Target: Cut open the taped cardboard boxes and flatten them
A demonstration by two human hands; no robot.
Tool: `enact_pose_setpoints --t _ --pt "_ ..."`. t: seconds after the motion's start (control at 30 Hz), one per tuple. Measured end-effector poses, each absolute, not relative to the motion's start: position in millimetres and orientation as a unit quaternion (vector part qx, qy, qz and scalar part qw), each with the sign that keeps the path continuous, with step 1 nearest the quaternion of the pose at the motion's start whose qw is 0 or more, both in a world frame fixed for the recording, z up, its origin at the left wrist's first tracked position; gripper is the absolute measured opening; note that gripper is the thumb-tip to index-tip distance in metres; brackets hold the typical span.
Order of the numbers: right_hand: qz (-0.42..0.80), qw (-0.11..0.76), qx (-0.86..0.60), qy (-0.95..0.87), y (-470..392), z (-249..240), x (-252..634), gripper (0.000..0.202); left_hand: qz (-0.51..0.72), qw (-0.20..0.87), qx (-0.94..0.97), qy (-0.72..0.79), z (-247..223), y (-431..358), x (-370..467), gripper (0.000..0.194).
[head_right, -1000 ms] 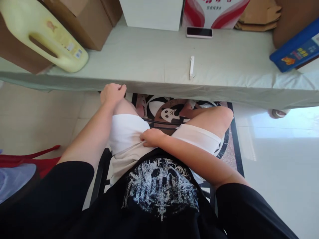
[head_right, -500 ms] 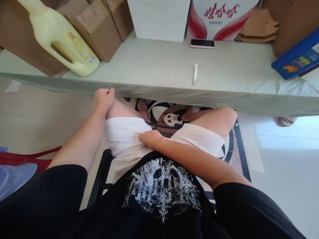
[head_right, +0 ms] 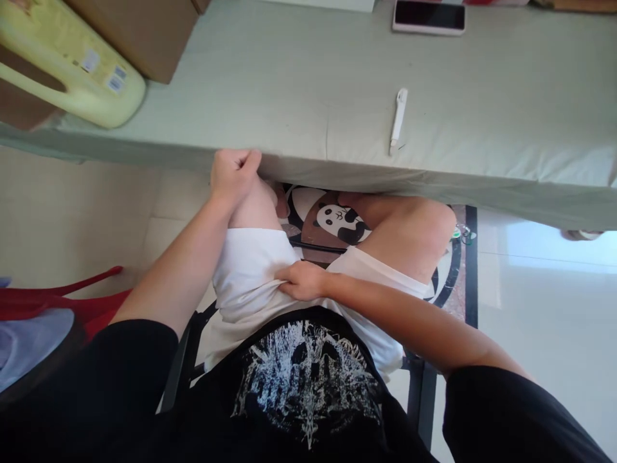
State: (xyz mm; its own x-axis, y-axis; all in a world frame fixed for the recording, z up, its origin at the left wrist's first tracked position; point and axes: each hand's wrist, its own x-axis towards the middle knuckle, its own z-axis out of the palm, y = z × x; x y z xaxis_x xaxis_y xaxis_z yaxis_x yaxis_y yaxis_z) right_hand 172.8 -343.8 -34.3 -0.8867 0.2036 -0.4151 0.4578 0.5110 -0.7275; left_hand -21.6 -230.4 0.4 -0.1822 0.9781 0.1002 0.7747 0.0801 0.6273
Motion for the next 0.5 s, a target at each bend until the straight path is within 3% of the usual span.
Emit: enact_pose_setpoints --t 0.23,0.37,0.5 --pt "-0.550 0.134 0.063 0.822 -286 -75 157 0.040 0.352 0.208 0.577 0.707 -13 -226 -36 0.053" --pt "-0.523 0.139 0.037 0.840 -261 -101 158 0.049 0.392 0.234 0.560 0.691 -22 -227 -33 0.054" --pt "-0.461 0.121 0.071 0.876 -265 -115 160 0.042 0.353 0.204 0.575 0.709 -25 -229 -25 0.053"
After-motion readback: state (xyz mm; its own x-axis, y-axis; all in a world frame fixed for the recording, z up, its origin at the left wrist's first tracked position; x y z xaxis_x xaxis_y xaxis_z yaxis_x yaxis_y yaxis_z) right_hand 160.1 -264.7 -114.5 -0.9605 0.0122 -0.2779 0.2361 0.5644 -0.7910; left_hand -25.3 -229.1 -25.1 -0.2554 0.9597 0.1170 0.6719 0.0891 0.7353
